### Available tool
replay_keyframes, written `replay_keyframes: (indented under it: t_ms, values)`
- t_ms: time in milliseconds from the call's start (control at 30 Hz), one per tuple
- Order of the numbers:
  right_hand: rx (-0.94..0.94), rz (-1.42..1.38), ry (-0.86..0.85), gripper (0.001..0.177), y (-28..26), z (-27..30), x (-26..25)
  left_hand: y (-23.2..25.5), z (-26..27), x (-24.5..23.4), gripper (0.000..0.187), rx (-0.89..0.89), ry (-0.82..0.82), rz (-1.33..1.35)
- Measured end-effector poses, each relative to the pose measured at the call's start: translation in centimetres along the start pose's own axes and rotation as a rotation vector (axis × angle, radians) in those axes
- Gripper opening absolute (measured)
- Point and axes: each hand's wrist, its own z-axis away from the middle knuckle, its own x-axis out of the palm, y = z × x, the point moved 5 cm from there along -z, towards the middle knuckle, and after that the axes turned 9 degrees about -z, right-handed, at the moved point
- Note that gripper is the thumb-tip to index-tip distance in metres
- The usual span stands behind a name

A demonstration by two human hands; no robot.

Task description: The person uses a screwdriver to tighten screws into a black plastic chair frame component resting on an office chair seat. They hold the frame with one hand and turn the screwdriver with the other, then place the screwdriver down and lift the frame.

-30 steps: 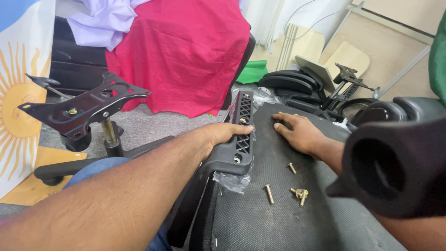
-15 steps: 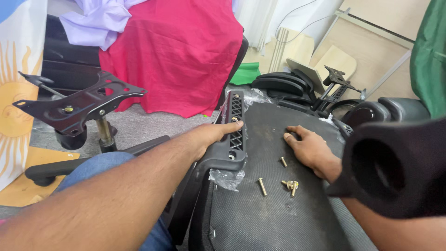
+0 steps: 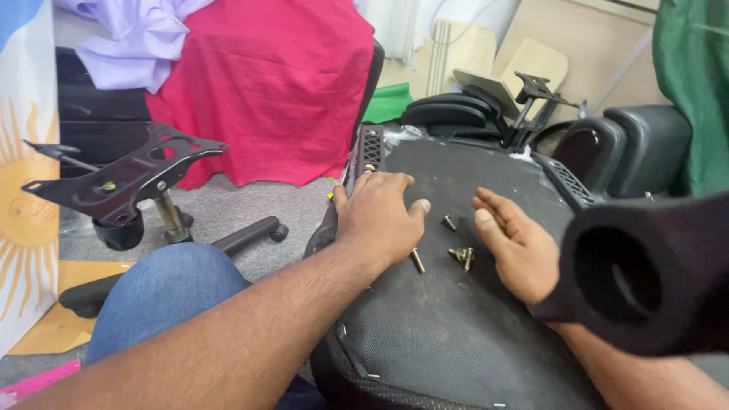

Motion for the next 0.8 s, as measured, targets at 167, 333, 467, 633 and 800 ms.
replay_keyframes:
  t_ms: [167,333,467,633,800]
  values:
    - [0.139,-0.292,0.099,0.040,1.0,1.9,-3.1,1.1,1.7,0.1,0.031,0.155,0.090,0.217]
    - [0.218,0.248,-0.004,0.043,0.3,5.1,-4.3,2.2,3.6,-0.3,0.029,0.239,0.028,0.225]
    - [-0.302,0.530,-0.025,0.044,-2.0,6.0,-2.0,3.9,4.6,-1.2,0.031,0.359,0.069,0.158]
    - [-0.152,0.449,-0.004,0.033,-1.4,6.4,-2.5,3.3,5.2,-1.9,0.025,0.173,0.040,-0.016]
    - [-0.280,0.478,-0.017,0.032,-3.1,6.6,-1.5,4.0,5.9,-1.6,0.021,0.237,-0.103,0.042]
